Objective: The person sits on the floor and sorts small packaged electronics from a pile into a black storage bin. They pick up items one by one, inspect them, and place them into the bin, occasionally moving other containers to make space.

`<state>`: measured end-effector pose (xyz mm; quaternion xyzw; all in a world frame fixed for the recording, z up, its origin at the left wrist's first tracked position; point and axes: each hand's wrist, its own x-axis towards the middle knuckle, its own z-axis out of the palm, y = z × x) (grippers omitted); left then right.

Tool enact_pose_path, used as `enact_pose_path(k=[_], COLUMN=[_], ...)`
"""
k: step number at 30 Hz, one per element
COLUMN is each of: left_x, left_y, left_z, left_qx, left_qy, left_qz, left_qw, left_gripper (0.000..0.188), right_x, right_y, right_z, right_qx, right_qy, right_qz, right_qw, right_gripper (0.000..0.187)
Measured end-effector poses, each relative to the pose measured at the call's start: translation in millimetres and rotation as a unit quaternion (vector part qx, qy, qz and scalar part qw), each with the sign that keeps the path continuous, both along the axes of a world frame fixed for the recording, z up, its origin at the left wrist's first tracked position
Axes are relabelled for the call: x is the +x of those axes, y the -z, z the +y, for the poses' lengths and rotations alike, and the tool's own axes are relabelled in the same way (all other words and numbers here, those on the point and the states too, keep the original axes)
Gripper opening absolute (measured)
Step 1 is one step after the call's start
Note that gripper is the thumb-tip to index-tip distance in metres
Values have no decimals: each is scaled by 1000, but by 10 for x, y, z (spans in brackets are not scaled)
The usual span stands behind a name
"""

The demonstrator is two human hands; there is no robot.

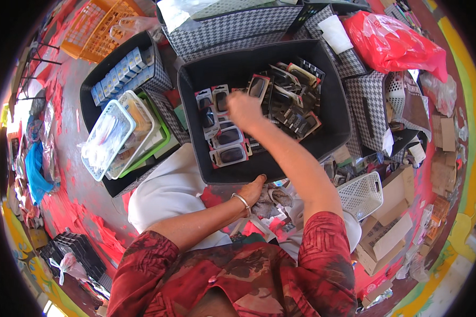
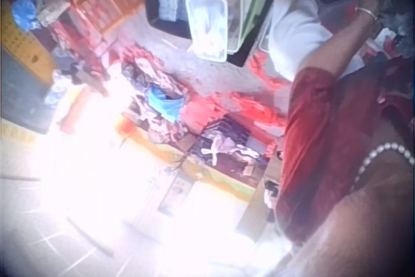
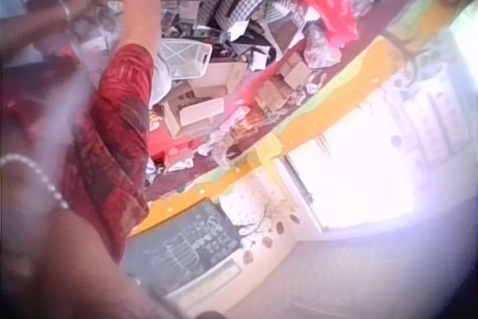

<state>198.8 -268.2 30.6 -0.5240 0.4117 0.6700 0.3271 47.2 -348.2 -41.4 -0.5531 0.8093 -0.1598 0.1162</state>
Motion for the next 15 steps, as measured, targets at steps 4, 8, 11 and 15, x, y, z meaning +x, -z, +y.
enact_pose_path(k=[4,8,11,15], left_x=[13,-6,-2,13], left_y=[35,83,76,73], left_z=[74,69,50,45], left_qx=[-18,-7,9,22], left_qy=[-66,-50,-40,-52], left_qz=[25,0,-3,-4], left_qw=[997,999,999,998], left_gripper=[75,73,72,70], right_x=[-551,-693,-733,-845], right_y=[141,247,132,-140], right_z=[23,139,281,412], right_qx=[151,228,234,227], right_qy=[23,-10,-37,-37], right_qz=[140,140,134,149], right_qw=[978,964,962,962], right_gripper=[89,91,84,83])
